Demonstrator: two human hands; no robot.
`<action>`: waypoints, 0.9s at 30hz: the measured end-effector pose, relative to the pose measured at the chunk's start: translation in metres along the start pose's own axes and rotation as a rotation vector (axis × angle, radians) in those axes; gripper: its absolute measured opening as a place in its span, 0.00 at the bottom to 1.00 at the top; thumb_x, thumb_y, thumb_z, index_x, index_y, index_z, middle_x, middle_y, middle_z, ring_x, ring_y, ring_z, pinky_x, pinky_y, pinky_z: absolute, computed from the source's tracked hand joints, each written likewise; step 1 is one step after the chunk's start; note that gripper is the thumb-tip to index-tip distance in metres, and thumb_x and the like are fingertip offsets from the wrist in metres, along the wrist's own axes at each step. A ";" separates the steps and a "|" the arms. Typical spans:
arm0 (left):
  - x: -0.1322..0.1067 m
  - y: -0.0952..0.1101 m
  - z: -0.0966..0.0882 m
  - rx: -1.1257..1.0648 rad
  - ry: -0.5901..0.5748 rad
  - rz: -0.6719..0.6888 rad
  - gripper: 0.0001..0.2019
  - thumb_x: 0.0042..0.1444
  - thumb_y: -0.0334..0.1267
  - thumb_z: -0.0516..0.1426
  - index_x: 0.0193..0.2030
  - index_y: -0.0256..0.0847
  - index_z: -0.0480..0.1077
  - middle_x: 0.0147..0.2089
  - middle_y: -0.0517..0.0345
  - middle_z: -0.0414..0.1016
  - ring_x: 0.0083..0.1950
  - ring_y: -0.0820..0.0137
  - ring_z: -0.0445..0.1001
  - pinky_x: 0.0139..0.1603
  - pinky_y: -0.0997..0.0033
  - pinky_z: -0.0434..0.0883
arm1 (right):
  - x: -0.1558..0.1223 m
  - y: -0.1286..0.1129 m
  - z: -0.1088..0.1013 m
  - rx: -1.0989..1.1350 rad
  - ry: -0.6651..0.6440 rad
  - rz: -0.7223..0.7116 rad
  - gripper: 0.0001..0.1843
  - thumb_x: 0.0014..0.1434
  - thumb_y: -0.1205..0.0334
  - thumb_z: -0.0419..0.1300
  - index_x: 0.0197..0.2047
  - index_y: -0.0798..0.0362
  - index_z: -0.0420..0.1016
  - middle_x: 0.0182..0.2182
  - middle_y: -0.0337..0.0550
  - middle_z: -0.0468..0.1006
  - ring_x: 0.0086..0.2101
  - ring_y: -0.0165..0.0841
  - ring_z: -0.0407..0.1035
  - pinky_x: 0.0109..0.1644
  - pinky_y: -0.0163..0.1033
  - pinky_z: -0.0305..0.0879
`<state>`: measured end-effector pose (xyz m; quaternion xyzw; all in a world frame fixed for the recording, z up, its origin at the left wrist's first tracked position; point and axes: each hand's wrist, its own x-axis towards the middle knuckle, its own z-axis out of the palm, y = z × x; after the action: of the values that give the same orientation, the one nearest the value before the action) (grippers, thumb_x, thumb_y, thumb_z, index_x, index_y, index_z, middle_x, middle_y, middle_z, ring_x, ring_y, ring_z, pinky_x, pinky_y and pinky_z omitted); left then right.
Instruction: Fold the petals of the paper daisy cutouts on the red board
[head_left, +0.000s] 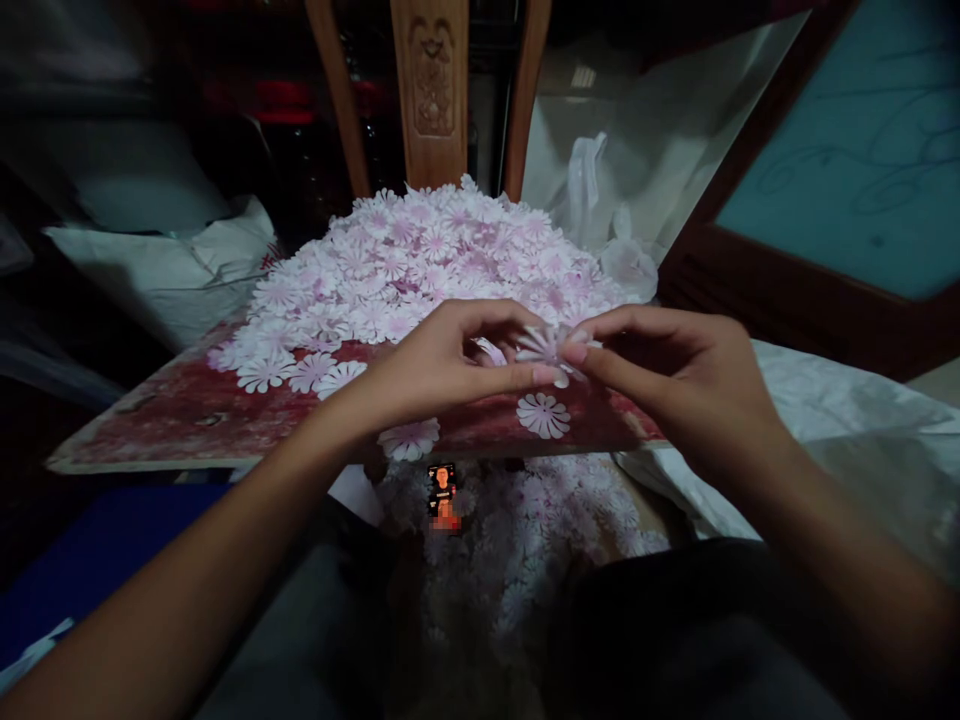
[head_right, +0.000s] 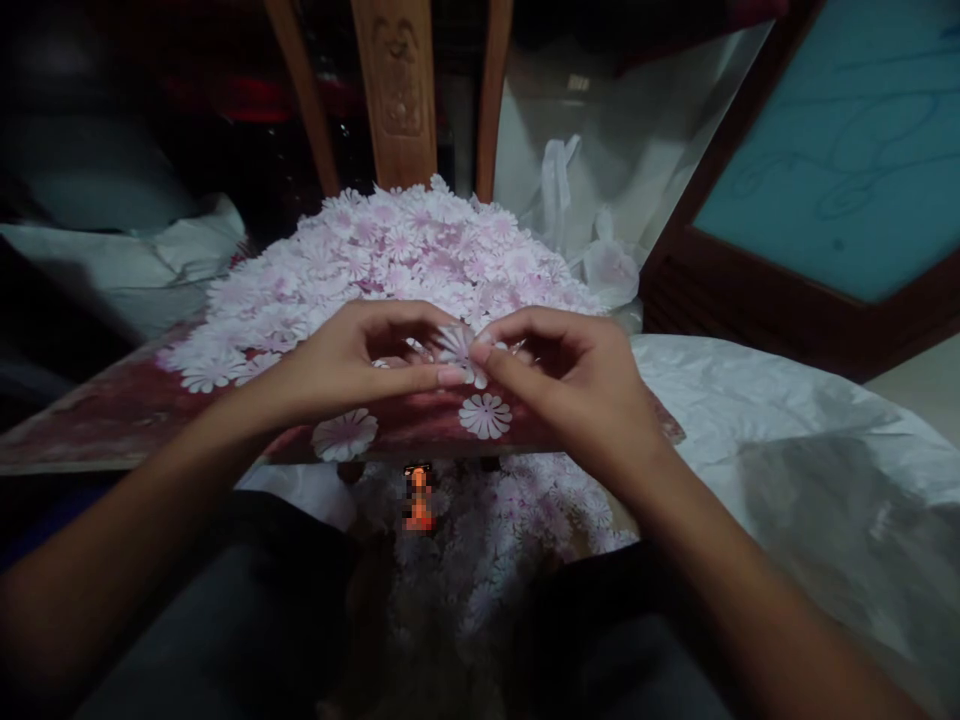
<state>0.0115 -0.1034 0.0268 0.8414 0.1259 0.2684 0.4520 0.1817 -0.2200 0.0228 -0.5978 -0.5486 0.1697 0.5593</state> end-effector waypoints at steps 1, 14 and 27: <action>0.000 0.001 0.001 -0.001 -0.016 -0.007 0.12 0.53 0.40 0.66 0.41 0.34 0.76 0.39 0.54 0.78 0.39 0.74 0.75 0.40 0.77 0.72 | 0.000 0.000 0.001 -0.002 -0.006 -0.004 0.13 0.46 0.55 0.74 0.32 0.54 0.81 0.24 0.40 0.76 0.22 0.25 0.66 0.22 0.30 0.61; 0.000 0.002 0.000 0.046 -0.011 -0.024 0.14 0.58 0.47 0.62 0.36 0.35 0.76 0.31 0.57 0.76 0.33 0.75 0.72 0.31 0.79 0.67 | -0.001 0.007 0.001 -0.016 -0.098 -0.019 0.17 0.48 0.52 0.73 0.38 0.54 0.81 0.32 0.43 0.79 0.29 0.29 0.71 0.29 0.31 0.65; 0.002 -0.005 -0.001 0.083 -0.021 0.001 0.14 0.60 0.46 0.60 0.34 0.34 0.76 0.29 0.59 0.73 0.31 0.77 0.68 0.30 0.80 0.63 | -0.003 0.005 0.001 0.004 -0.088 -0.031 0.30 0.45 0.60 0.74 0.53 0.50 0.77 0.33 0.39 0.71 0.21 0.20 0.60 0.22 0.28 0.59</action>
<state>0.0133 -0.0991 0.0238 0.8623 0.1317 0.2542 0.4178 0.1820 -0.2206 0.0170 -0.5799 -0.5816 0.1884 0.5385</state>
